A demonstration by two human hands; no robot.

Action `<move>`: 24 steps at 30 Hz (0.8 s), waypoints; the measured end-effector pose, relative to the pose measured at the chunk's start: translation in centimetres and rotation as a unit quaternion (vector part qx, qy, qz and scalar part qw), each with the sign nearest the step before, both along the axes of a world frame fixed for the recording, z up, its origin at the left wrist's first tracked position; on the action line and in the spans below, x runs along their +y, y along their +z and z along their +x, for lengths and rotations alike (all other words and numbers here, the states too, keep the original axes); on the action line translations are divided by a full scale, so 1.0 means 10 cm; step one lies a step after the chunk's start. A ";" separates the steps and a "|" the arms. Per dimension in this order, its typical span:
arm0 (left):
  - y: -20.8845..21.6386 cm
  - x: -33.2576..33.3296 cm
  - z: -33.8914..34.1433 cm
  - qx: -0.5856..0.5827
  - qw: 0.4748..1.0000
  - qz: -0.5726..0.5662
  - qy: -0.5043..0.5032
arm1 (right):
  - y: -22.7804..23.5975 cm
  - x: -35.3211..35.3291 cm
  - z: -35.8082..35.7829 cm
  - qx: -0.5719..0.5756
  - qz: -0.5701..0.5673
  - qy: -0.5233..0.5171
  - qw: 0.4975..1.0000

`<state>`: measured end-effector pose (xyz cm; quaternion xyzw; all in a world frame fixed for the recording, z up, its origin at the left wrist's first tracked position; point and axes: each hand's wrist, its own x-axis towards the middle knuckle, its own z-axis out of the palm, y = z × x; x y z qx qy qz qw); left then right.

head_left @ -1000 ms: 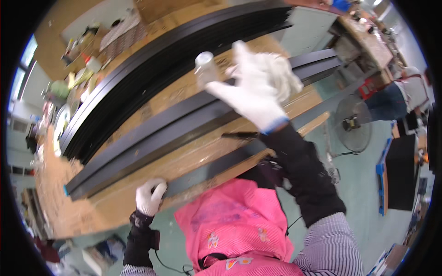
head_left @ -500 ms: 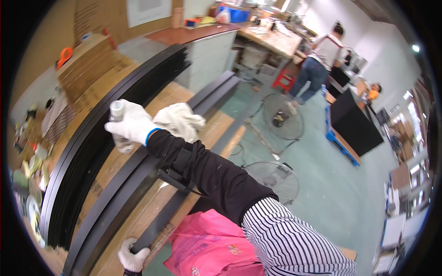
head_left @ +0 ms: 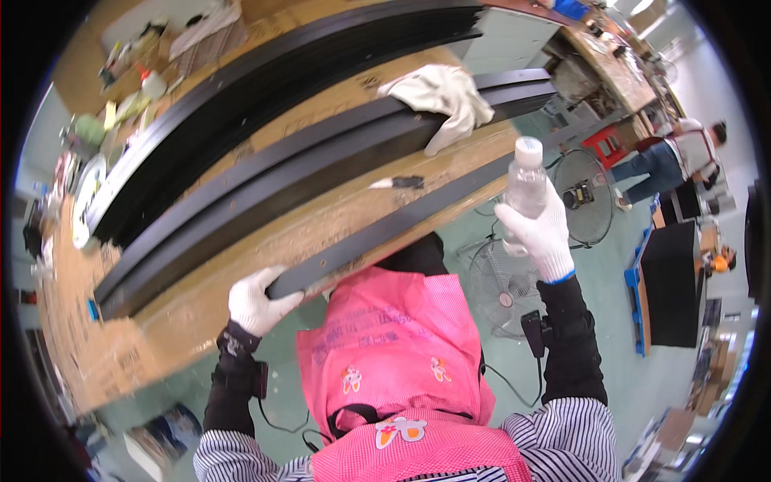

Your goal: The worker is cleaning and inspecting long black metal frame components using a white cloth in a furniture manufacturing workshop.

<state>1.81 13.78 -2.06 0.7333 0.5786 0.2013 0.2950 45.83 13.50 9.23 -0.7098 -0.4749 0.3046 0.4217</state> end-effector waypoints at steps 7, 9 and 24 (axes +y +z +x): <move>0.22 -0.49 0.06 -0.041 0.999 0.005 0.022 | -0.55 -0.47 0.09 -0.205 -0.096 0.009 0.974; 0.41 -0.58 0.13 -0.051 0.999 -0.001 0.017 | -0.60 -0.55 0.16 -0.218 -0.089 0.004 0.972; 0.50 -0.91 0.36 0.020 0.996 0.083 0.013 | -0.42 -0.43 0.13 -0.451 -0.119 0.131 0.875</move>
